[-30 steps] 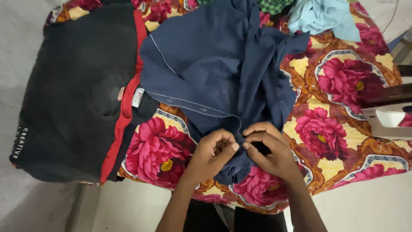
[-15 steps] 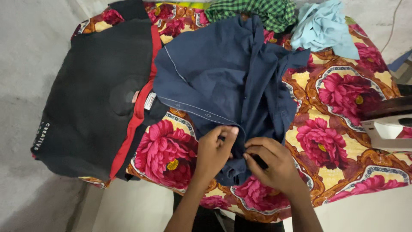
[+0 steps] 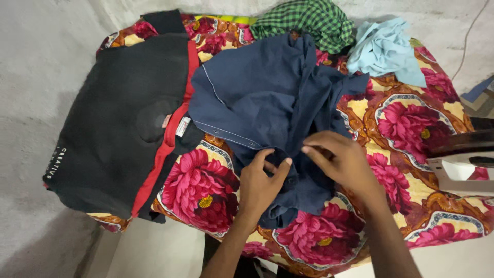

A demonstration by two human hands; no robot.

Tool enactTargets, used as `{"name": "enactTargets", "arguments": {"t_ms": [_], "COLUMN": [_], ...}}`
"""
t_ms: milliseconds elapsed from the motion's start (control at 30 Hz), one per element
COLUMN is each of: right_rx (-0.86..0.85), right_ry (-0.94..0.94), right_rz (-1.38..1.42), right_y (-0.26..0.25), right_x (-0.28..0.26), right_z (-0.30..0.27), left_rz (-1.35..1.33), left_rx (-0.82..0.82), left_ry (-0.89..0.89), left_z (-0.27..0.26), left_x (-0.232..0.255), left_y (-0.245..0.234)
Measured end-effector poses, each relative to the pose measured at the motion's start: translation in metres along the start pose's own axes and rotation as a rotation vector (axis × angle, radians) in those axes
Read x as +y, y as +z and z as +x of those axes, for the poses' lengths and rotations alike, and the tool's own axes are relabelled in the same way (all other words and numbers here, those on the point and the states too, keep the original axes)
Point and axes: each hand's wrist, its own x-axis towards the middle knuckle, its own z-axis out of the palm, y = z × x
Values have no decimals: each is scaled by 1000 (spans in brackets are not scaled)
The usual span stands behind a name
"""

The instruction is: The person irons a navy blue shirt on a floral-patterned bed, smoothing the fabric and using a white iron to remove wrinkles. The person then flips the shirt and buttons it.

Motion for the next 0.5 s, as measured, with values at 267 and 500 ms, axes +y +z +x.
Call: {"name": "enactTargets", "arguments": {"t_ms": [267, 500], "right_rx": [-470, -462], "right_ry": [-390, -396], "right_rz": [-27, -13], "right_y": [21, 22], "right_x": [31, 44], "right_z": [54, 42], "left_rz": [28, 4], "left_rx": [35, 10], "left_ry": [146, 24], "left_z": [0, -2], "left_x": [-7, -1], "left_y": [0, 4]}}
